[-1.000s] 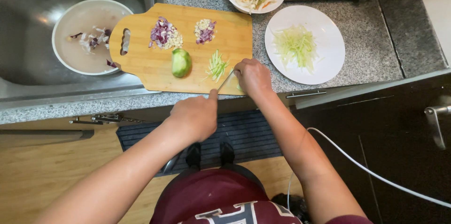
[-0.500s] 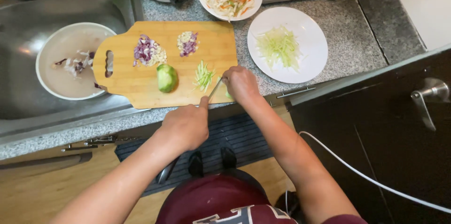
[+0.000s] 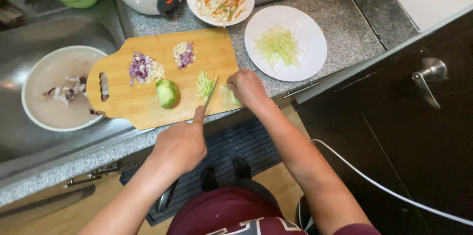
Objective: The person slices a green vegetable into thin strips on a wooden cutting board using a knife. The sliced pieces are then transferred to a white plate. Other chopped vegetables are already present on the board.
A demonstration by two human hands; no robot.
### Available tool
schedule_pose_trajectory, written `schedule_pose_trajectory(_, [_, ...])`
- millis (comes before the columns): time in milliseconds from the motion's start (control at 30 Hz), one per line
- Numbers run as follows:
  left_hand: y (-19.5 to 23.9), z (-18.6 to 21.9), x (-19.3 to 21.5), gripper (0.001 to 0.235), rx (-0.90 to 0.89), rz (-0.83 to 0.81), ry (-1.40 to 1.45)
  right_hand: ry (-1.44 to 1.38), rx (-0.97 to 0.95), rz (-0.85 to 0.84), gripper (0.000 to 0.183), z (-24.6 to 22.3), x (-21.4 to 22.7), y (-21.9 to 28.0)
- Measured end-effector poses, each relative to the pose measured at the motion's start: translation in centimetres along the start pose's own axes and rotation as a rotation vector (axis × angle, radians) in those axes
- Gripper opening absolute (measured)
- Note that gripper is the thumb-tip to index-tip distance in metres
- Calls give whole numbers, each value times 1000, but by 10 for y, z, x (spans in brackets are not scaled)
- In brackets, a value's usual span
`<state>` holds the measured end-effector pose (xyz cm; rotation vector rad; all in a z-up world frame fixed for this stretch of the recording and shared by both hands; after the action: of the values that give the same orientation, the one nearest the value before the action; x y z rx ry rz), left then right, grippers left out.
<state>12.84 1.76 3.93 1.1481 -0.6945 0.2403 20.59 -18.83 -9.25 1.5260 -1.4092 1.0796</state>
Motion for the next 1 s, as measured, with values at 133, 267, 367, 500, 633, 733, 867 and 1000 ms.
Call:
schedule_pose_trajectory(133, [0,-3,-12,70,-44,-51,-21,15,14,-17,7,-18,17,17])
schedule_pose_trajectory(267, [2,-2,-7,69,-76,-37,2,84,-10,-59,17,-38,27,26])
schedule_pose_trajectory(367, [-11,-12,-6,69,-90,-5,28,113,-34,-32,16,-37,17,26])
schedule_pose_trajectory(500, [-14,-25,2,70,-92,51,54,7,-107,83,11,-29,15,22])
schedule_pose_trajectory(633, [-7,-23,2,69,-117,38,138,-293,-206,125,15,2,29,40])
schedule_pose_trajectory(733, [-20,-21,-20,70,-177,-21,108,-340,-224,105,20,4,40,64])
schedule_pose_trajectory(867, [-46,-33,-36,71,-183,3,82,-348,-129,3,53,-14,34,71])
schedule_pose_trajectory(1000, [-44,-46,-23,74,-148,55,107,-363,-105,65,64,-11,21,72])
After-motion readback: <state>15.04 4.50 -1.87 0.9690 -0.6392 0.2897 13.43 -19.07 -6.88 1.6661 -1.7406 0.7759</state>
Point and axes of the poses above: each hand's wrist, its own y-axis away from the middle knuckle, its own x-axis out of the back of the hand, z = x × y, the point moved 8 cm from there along -y, towards the middle knuckle, and after that the axes turned 10 degrees about -z, right-handed, at the moved point
